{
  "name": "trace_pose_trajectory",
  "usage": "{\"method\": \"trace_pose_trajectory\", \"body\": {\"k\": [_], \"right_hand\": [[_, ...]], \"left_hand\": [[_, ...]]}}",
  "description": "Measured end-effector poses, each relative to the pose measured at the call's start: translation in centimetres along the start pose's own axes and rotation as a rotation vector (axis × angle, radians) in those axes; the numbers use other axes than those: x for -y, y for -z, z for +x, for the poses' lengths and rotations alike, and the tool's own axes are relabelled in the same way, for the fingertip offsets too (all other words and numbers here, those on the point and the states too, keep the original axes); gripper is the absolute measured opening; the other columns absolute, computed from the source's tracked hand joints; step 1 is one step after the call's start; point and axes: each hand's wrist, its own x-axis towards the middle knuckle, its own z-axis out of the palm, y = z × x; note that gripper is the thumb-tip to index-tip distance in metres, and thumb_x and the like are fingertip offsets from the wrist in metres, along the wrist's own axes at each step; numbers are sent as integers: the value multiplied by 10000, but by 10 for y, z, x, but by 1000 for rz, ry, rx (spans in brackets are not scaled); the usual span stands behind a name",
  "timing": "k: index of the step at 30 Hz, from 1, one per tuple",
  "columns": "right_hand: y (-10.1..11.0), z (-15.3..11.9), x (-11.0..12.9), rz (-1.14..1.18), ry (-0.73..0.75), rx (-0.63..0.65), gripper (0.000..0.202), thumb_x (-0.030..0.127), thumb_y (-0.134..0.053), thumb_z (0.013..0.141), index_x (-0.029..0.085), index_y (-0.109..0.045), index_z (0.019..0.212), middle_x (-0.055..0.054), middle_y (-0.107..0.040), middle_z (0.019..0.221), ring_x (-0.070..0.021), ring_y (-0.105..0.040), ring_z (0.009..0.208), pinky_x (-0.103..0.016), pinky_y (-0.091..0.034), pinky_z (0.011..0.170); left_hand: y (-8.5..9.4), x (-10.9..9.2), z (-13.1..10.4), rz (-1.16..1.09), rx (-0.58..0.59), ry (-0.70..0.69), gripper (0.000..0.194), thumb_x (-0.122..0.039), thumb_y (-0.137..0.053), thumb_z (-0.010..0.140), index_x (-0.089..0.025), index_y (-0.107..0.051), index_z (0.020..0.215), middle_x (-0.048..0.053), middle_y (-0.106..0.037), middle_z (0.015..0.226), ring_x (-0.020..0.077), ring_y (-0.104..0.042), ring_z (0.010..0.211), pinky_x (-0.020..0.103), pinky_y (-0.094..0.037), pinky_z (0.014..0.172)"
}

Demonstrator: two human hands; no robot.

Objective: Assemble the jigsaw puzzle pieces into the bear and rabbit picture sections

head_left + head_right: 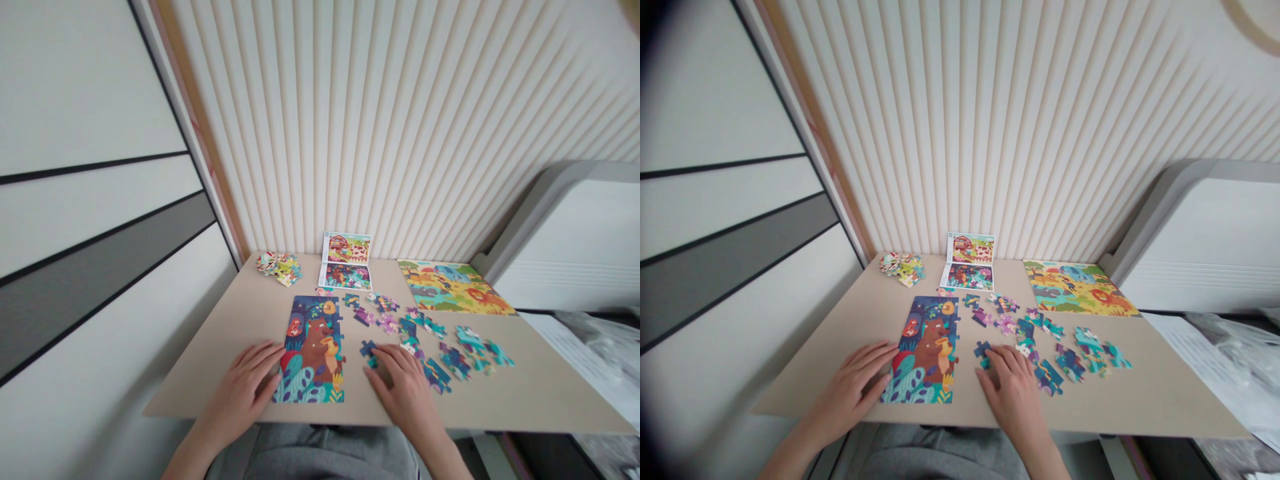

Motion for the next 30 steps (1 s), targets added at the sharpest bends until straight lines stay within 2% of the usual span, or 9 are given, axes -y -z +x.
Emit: {"method": "trace_pose_trajectory", "body": {"k": [6, 15, 30], "right_hand": [[-2, -4, -4, 26, -30, 10, 285, 403, -652, 1034, 280, -715, 1284, -103, -728, 1301, -322, -677, 1224, -529, -570, 1039], [-4, -4, -5, 30, -54, 29, 242, 399, -642, 1045, 280, -727, 1237, -102, -709, 1313, -322, -672, 1217, -545, -564, 1048], [-1, -3, -3, 28, -69, 14, 264, 370, -617, 1041, 282, -721, 1267, -109, -718, 1287, -318, -694, 1196, -527, -586, 1025]], "left_hand": [[1, -2, 0, 11, -22, 4, 556, -406, -603, 1040, -272, -535, 1575, 91, -632, 1531, 263, -595, 1401, 466, -493, 1206], [2, -4, 2, 14, 7, 20, 554, -412, -602, 1039, -263, -531, 1568, 76, -611, 1559, 264, -574, 1423, 479, -455, 1237], [2, -4, 1, 45, 0, 13, 557, -418, -612, 1034, -273, -540, 1567, 76, -610, 1567, 268, -587, 1419, 472, -480, 1221]]}}
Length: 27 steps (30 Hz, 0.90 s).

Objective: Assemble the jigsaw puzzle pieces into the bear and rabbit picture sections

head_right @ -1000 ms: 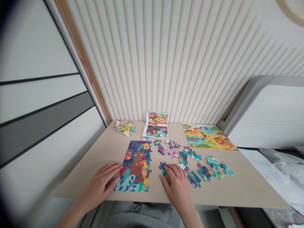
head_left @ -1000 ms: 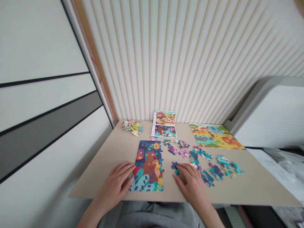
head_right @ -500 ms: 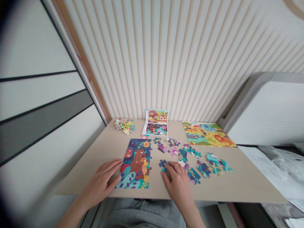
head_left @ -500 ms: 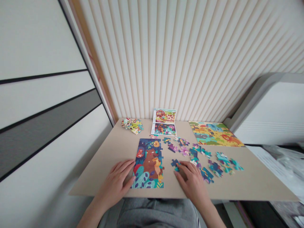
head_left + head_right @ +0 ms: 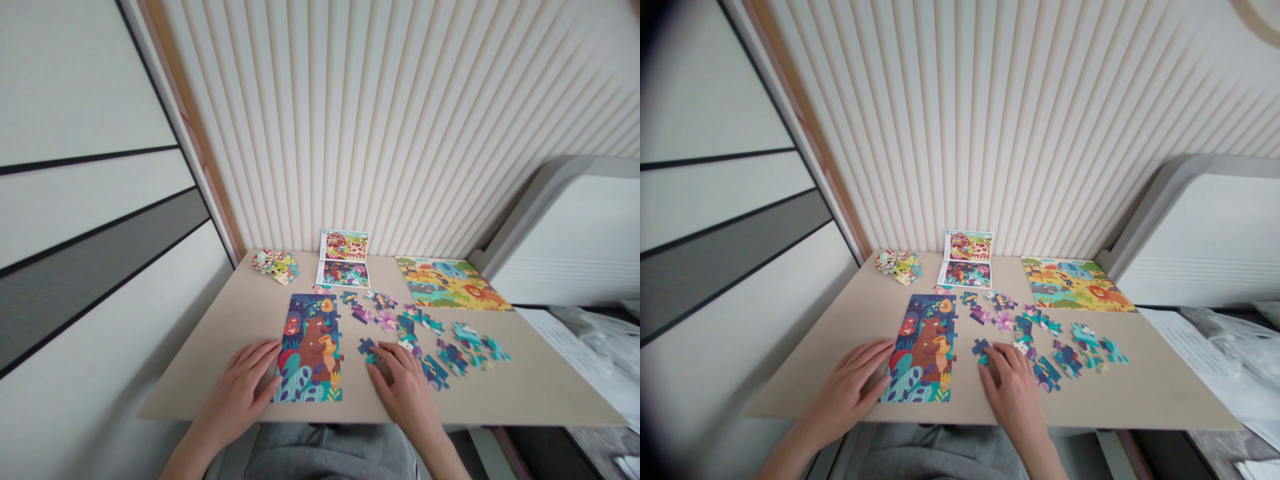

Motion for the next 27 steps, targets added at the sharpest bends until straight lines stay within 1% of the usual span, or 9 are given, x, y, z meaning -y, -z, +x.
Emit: {"method": "trace_pose_trajectory", "body": {"k": [5, 7, 9, 12, 15, 18, 21, 24, 27], "right_hand": [[3, 0, 5, 4, -3, -23, 266, 367, -615, 1039, 284, -727, 1266, -106, -724, 1279, -314, -700, 1198, -516, -603, 1008], [7, 0, 5, 29, 11, -19, 267, 368, -609, 1045, 282, -727, 1268, -108, -723, 1292, -307, -698, 1212, -504, -601, 1024], [12, 4, 2, 51, 35, -2, 264, 365, -596, 1054, 282, -727, 1267, -110, -725, 1299, -302, -701, 1210, -495, -601, 1026], [19, 25, -8, 54, 75, 51, 254, 346, -582, 1063, 286, -728, 1263, -105, -737, 1282, -301, -706, 1193, -493, -596, 1018], [20, 64, -17, 36, 118, 112, 246, 315, -568, 1072, 268, -729, 1251, -100, -747, 1269, -287, -705, 1185, -480, -579, 1038], [13, 108, -19, -2, 188, 187, 228, 293, -561, 1074, 243, -741, 1204, -98, -764, 1217, -268, -719, 1144, -451, -568, 1040], [2, 137, -14, -63, 222, 257, 233, 332, -652, 1035, 237, -733, 1232, -95, -768, 1186, -283, -723, 1108, -457, -570, 1011], [-7, 143, -9, -66, 209, 294, 321, 369, -715, 1002, 250, -710, 1300, -99, -762, 1194, -294, -715, 1133, -465, -565, 1015], [-13, 134, -11, -20, 178, 295, 364, 369, -707, 1006, 265, -684, 1355, -104, -742, 1249, -293, -698, 1178, -486, -548, 1064]], "left_hand": [[-1, 3, -3, -15, -32, -24, 559, -415, -608, 1038, -288, -538, 1578, 80, -639, 1535, 260, -616, 1395, 442, -508, 1201], [2, 9, -2, -23, -28, -33, 542, -417, -600, 1043, -298, -550, 1570, 73, -650, 1523, 249, -643, 1365, 408, -530, 1177], [9, 17, 7, -26, -9, -50, 512, -427, -588, 1050, -304, -577, 1547, 64, -661, 1512, 236, -670, 1328, 375, -547, 1151], [21, 33, 36, -34, 31, -89, 468, -433, -563, 1061, -307, -618, 1507, 54, -683, 1482, 238, -677, 1318, 383, -546, 1149], [25, 50, 83, -69, 48, -120, 423, -417, -528, 1075, -271, -667, 1447, 82, -716, 1420, 247, -693, 1283, 415, -556, 1128], [14, 64, 131, -88, 69, -149, 387, -389, -532, 1069, -251, -698, 1391, 94, -733, 1376, 248, -695, 1261, 438, -544, 1136], [-5, 69, 163, -105, 70, -163, 330, -341, -515, 1068, -233, -740, 1284, 96, -760, 1283, 240, -715, 1189, 435, -557, 1104], [-20, 69, 174, -118, 38, -143, 316, -315, -478, 1078, -224, -757, 1197, 97, -769, 1199, 232, -724, 1119, 424, -577, 1050], [-26, 67, 167, -134, 19, -127, 324, -307, -456, 1088, -233, -762, 1168, 81, -773, 1150, 219, -726, 1079, 402, -586, 1014]]}}
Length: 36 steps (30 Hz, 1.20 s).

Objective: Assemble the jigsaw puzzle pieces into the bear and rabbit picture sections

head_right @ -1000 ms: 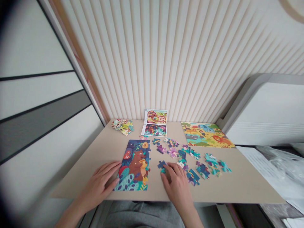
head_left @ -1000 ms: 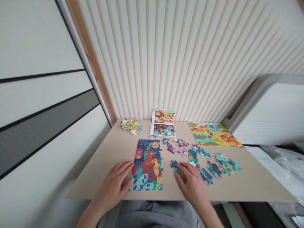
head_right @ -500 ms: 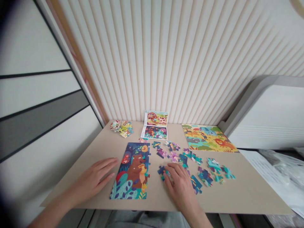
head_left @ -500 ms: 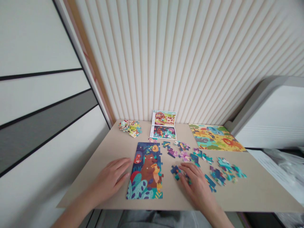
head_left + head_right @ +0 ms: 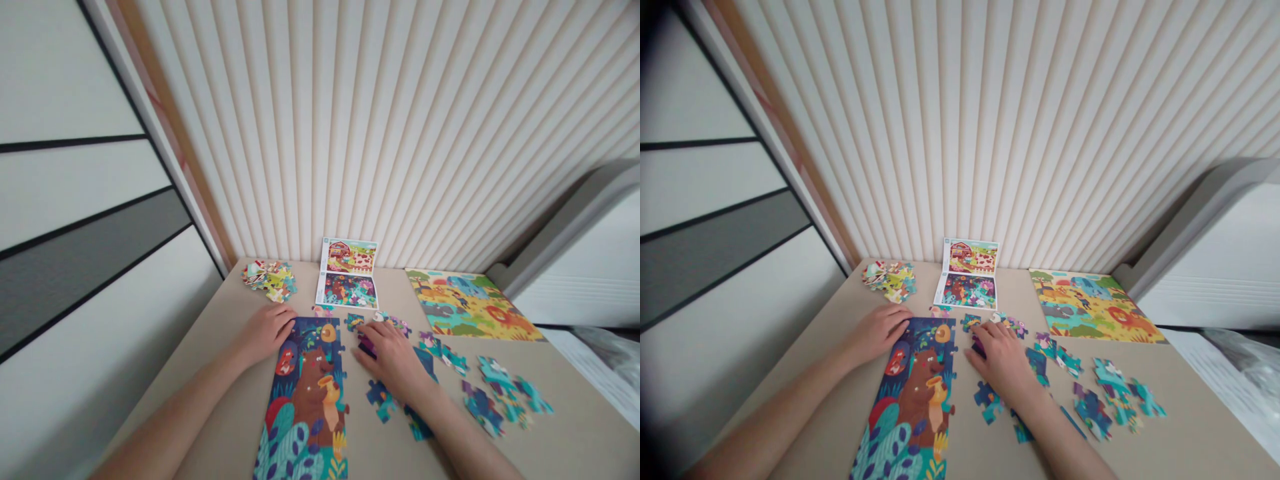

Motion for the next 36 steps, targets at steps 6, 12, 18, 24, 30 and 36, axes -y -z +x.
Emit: {"method": "trace_pose_trajectory", "body": {"k": [6, 12, 18, 24, 30, 36], "right_hand": [[-5, -17, -10, 69, -79, 12, 381, 299, -701, 986, 272, -689, 1366, -107, -720, 1315, -301, -680, 1243, -499, -548, 1099], [-1, -19, -18, 66, -119, 50, 409, 223, -647, 978, 240, -684, 1386, -122, -720, 1355, -317, -668, 1275, -517, -543, 1112], [0, -22, -26, 65, -141, 53, 472, 248, -652, 976, 266, -652, 1448, -127, -701, 1405, -324, -659, 1312, -519, -543, 1118], [-2, -22, -30, 71, -129, 54, 497, 258, -651, 976, 287, -635, 1471, -115, -696, 1418, -321, -660, 1313, -523, -538, 1118], [5, -20, -28, 75, -94, -4, 421, 218, -619, 994, 262, -662, 1411, -117, -711, 1371, -308, -674, 1265, -503, -537, 1090], [17, -18, 11, 247, 157, 162, 186, 244, -567, 1079, 265, -732, 1160, -44, -781, 1037, -222, -697, 1021, -393, -500, 971]], "left_hand": [[4, -1, -19, -28, -17, 7, 329, -289, -470, 1087, -231, -743, 1260, 72, -791, 1205, 220, -734, 1123, 416, -584, 1047], [3, 0, -20, -53, -23, -5, 324, -278, -487, 1083, -217, -729, 1290, 70, -799, 1185, 216, -746, 1099, 399, -602, 1012], [2, 1, -23, -93, -20, 2, 311, -269, -497, 1081, -232, -723, 1293, 62, -796, 1175, 208, -739, 1106, 381, -600, 1015], [3, -5, -21, -121, -22, 14, 311, -274, -484, 1089, -229, -712, 1296, 62, -784, 1177, 189, -730, 1105, 344, -598, 1009], [3, -3, -20, -111, -29, 69, 317, -297, -469, 1091, -219, -713, 1278, 79, -768, 1228, 218, -712, 1160, 398, -578, 1063], [0, 0, -21, -103, -17, 98, 335, -302, -462, 1086, -217, -711, 1293, 86, -763, 1259, 243, -694, 1198, 454, -553, 1105]]}}
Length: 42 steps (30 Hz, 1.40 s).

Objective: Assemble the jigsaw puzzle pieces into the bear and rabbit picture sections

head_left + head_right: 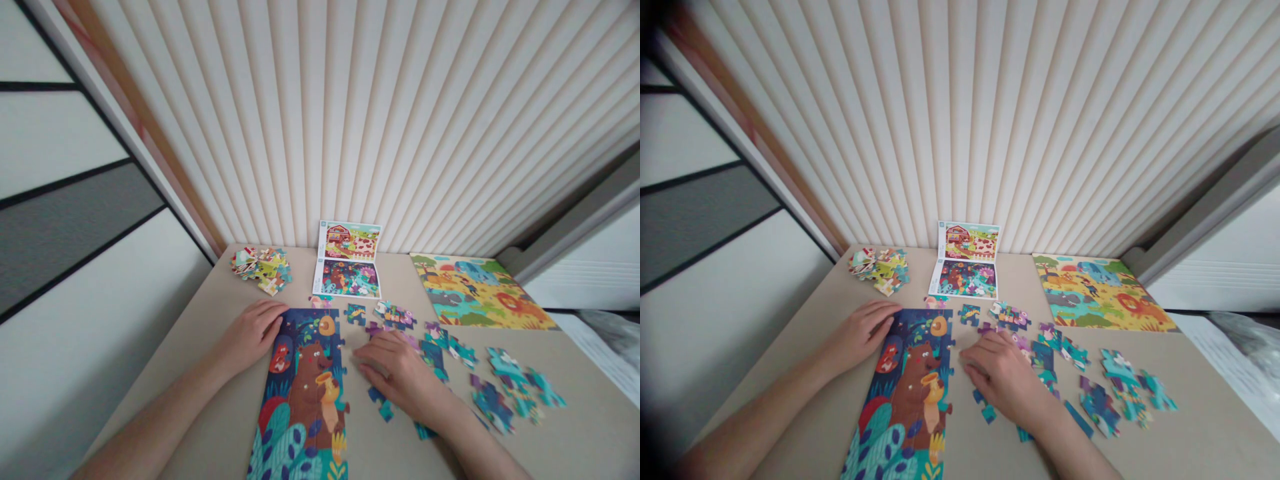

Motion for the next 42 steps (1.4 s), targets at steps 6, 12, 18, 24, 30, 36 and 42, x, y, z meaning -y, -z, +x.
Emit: {"method": "trace_pose_trajectory", "body": {"k": [6, 12, 18, 24, 30, 36, 42], "right_hand": [[-6, 4, 23, 78, 65, 103, 187, 235, -568, 1090, 259, -753, 1078, -25, -791, 969, -187, -697, 1004, -344, -453, 974], [-6, 3, 25, 90, 119, 129, 181, 249, -581, 1084, 271, -752, 1141, -24, -813, 1097, -170, -707, 1062, -338, -436, 1038], [-5, 4, 24, 99, 136, 109, 197, 272, -568, 1093, 275, -749, 1172, -22, -815, 1117, -179, -710, 1090, -353, -464, 1055], [17, -7, -37, -166, -181, -207, 258, 296, -562, 1072, 263, -751, 1245, -105, -793, 1200, -281, -718, 1134, -484, -536, 1046], [28, -21, -88, -213, -346, -243, 378, 361, -683, 1001, 236, -700, 1357, -123, -749, 1319, -326, -679, 1235, -522, -530, 1083], [23, -19, -87, -193, -365, -219, 415, 348, -707, 982, 240, -685, 1382, -117, -741, 1337, -325, -671, 1254, -511, -529, 1090], [22, -18, -89, -168, -369, -203, 419, 347, -691, 987, 236, -678, 1391, -122, -751, 1309, -330, -681, 1233, -532, -529, 1084]], "left_hand": [[-1, 0, 1, 1, 17, 6, 338, -305, -456, 1084, -224, -707, 1295, 80, -761, 1263, 234, -686, 1211, 440, -545, 1119], [0, 3, 1, 5, 20, 30, 349, -323, -449, 1084, -242, -719, 1288, 77, -754, 1260, 227, -696, 1188, 413, -559, 1095], [-1, 8, -1, -4, 7, 44, 361, -361, -461, 1077, -255, -739, 1281, 87, -751, 1252, 240, -706, 1157, 423, -566, 1076], [0, 10, 0, -14, 9, 37, 341, -371, -469, 1074, -256, -744, 1241, 82, -753, 1239, 238, -711, 1146, 411, -574, 1059], [-1, 11, 0, -10, 19, 36, 344, -371, -461, 1081, -247, -739, 1242, 85, -748, 1247, 237, -706, 1159, 412, -565, 1071], [-1, 13, -1, -10, 20, 32, 341, -365, -465, 1078, -255, -737, 1252, 77, -746, 1252, 234, -705, 1156, 403, -558, 1079], [-1, 14, -1, -10, 26, 26, 337, -361, -472, 1076, -251, -732, 1260, 82, -743, 1263, 239, -702, 1166, 409, -557, 1081]]}}
